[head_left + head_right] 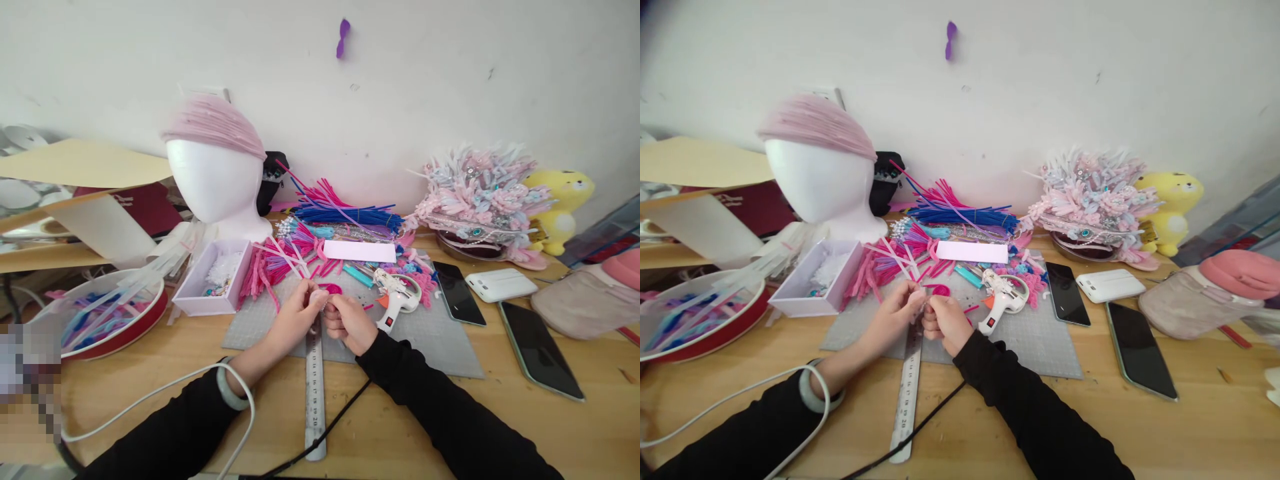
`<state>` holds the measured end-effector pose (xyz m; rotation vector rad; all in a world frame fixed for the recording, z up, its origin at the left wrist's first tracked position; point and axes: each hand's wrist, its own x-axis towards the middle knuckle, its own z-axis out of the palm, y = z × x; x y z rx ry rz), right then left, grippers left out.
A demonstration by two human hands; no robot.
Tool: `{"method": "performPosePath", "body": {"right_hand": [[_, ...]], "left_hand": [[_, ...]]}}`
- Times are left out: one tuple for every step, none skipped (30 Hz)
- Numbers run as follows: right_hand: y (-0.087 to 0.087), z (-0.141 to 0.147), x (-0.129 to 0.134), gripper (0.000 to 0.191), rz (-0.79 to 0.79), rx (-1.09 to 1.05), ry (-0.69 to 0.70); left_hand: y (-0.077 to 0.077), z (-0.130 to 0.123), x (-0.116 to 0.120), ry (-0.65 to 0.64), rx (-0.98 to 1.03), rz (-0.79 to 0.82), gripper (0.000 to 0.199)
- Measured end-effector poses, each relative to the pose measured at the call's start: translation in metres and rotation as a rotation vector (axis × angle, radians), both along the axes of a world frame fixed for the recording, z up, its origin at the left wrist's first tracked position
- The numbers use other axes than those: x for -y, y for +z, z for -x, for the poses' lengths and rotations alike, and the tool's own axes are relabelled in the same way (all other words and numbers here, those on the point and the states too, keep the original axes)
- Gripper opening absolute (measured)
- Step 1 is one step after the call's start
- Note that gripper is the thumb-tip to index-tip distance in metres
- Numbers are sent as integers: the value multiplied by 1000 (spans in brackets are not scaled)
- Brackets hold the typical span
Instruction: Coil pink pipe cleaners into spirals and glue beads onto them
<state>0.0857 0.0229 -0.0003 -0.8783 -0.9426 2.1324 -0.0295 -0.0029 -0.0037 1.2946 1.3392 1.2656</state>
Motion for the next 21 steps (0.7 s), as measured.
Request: {"method": "performPosePath", "body": {"right_hand": [[0,0,0,20,-7,2,1],[0,-1,0,20,-18,0,6],[0,-1,1,20,-31,-3,9],[0,-2,1,21,-43,-4,13],[-1,-2,0,21,-53,-3,18],[-1,-2,0,20,-63,0,23],[-2,-2,1,20,-70,5,25],[-2,-1,1,20,-77,11,31],[-2,0,1,21,-83,15,42],[-2,1,2,21,-88,18,56],[-2,2,3,22,-92,17,70],[-2,2,3,22,-97,12,82],[-1,3,4,23,-105,5,87],[0,2,5,23,-119,-5,80],[1,2,5,24,-137,-15,56],[3,1,5,25,-157,-23,23],[4,-1,5,27,-175,-27,-11],[5,-2,4,28,-186,-25,-40],[6,-4,2,28,-191,-17,-61],[6,-5,0,29,-191,-7,-75],[6,-6,-1,29,-187,6,-81]], "left_hand": [[-1,1,-1,-15,-89,-4,20],[-2,3,-1,-29,-146,3,21],[-3,3,-3,-40,-151,25,23],[-4,4,-4,-54,-119,55,25],[-5,3,-5,-73,-63,90,26],[-5,3,-6,-91,9,124,26],[-5,2,-6,-107,91,154,26],[-5,2,-6,-122,179,182,26],[-4,1,-6,-137,273,213,27],[-3,1,-7,-152,382,258,27],[-1,2,-7,-164,495,315,27],[0,3,-8,-169,598,371,27],[1,5,-9,-161,681,415,27],[2,8,-10,-137,741,435,27],[4,12,-12,-102,776,428,27],[5,16,-14,-65,795,397,26],[7,20,-16,-27,812,359,25],[9,23,-17,1,825,326,24],[12,25,-18,5,830,305,23],[14,27,-19,-2,818,279,23],[18,29,-19,-13,793,248,22]]}}
